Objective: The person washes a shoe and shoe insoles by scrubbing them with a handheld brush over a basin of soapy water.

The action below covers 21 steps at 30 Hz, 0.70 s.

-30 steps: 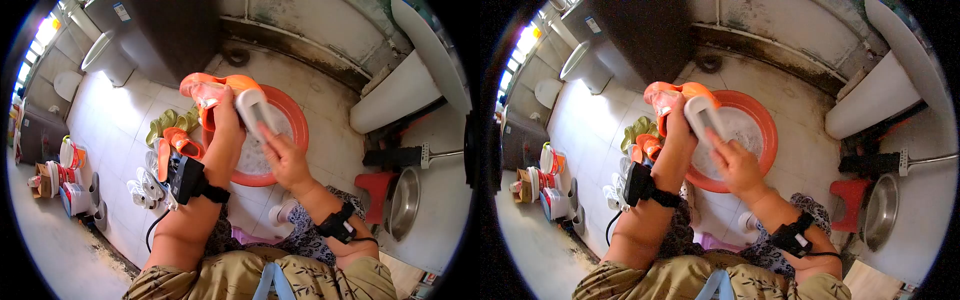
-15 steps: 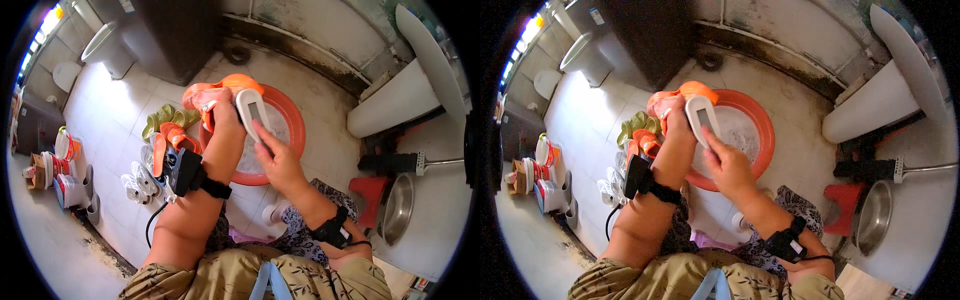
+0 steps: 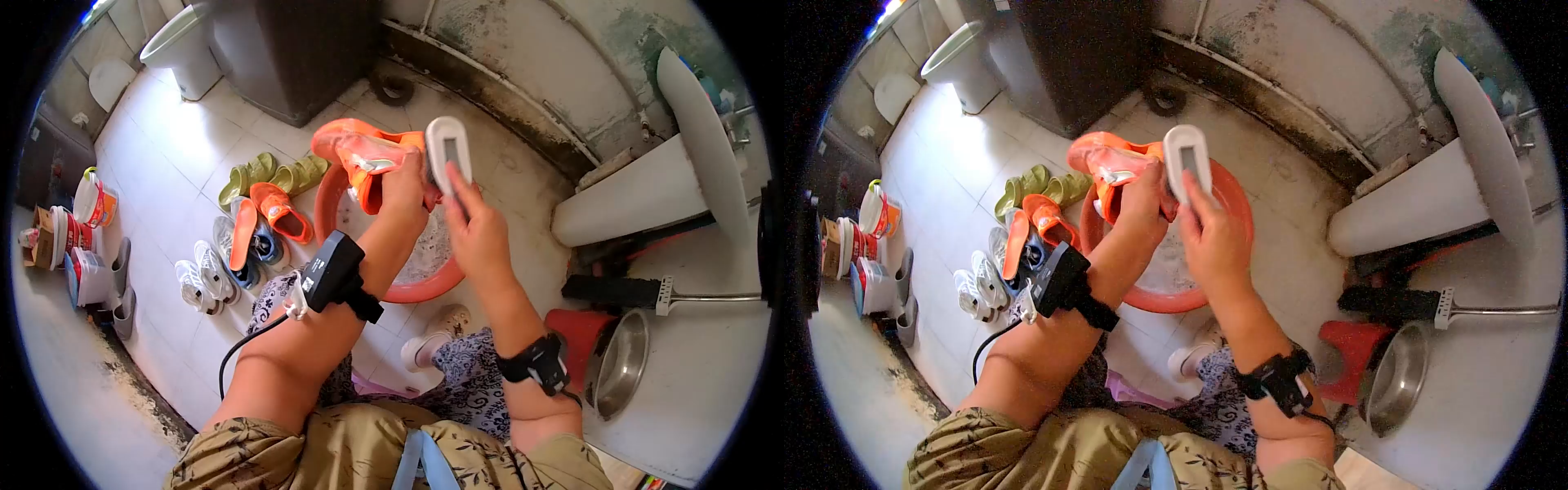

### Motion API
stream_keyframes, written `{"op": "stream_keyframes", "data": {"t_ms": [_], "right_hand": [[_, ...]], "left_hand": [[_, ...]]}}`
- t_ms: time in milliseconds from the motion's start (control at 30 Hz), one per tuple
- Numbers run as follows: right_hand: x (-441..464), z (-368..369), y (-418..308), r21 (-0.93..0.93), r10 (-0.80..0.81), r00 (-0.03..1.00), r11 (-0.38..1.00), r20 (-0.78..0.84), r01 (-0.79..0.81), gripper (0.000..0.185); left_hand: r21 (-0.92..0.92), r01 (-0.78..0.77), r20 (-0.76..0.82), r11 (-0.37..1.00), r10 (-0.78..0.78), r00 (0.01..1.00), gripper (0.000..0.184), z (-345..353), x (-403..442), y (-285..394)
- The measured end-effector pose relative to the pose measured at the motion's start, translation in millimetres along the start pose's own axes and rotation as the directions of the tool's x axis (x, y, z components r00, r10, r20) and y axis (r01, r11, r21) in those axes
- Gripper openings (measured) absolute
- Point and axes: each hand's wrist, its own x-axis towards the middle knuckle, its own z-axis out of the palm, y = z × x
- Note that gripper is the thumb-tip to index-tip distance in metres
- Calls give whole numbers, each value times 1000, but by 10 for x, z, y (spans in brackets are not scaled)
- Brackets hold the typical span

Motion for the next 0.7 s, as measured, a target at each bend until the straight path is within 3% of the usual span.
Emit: {"op": "stream_keyframes", "data": {"t_ms": [100,133,167,233,300,367,400,433,500,533,567,600,633,700], "right_hand": [[-200,14,-158,123,132,990,983,44,-136,40],[-319,-35,-286,19,223,954,973,202,-231,42],[-354,-32,-275,15,204,956,977,212,-212,42],[-366,28,-237,101,176,962,975,210,-200,43],[-103,-8,-126,5,192,959,980,208,-197,43],[24,-5,68,133,182,983,974,5,-181,42],[33,-32,13,175,270,962,946,39,-272,41],[-59,-20,-70,176,263,964,948,36,-266,41],[-348,81,-235,87,25,990,996,137,-37,40],[-405,156,-252,55,-190,980,981,62,187,40],[-333,190,-224,69,-202,977,978,65,197,40],[-224,183,-167,126,-92,994,989,65,83,40],[-118,140,-93,175,28,997,984,69,-40,40],[-14,67,-10,177,126,991,975,53,-134,41]], "left_hand": [[37,-72,11,997,72,997,23,-103,51,40],[-243,-40,-94,969,18,995,26,42,61,150],[-183,42,-71,982,-56,996,29,-68,79,238],[-229,-15,-121,973,-14,993,27,-65,182,202],[-248,-6,-57,969,-8,998,25,-89,241,109],[-18,57,-2,998,-57,998,32,-85,81,147],[-22,53,5,998,-53,999,32,-46,60,166],[-132,64,-54,989,-72,996,28,-11,45,198],[-254,48,-109,966,-77,991,27,36,41,298],[-304,74,-126,950,-117,985,28,32,33,369],[-352,101,-144,930,-160,977,29,12,26,415],[-305,56,-164,951,-110,980,30,-29,133,337],[-171,36,-72,985,-49,996,32,-100,134,292],[-369,69,-55,927,-96,994,32,-20,114,169]]}}
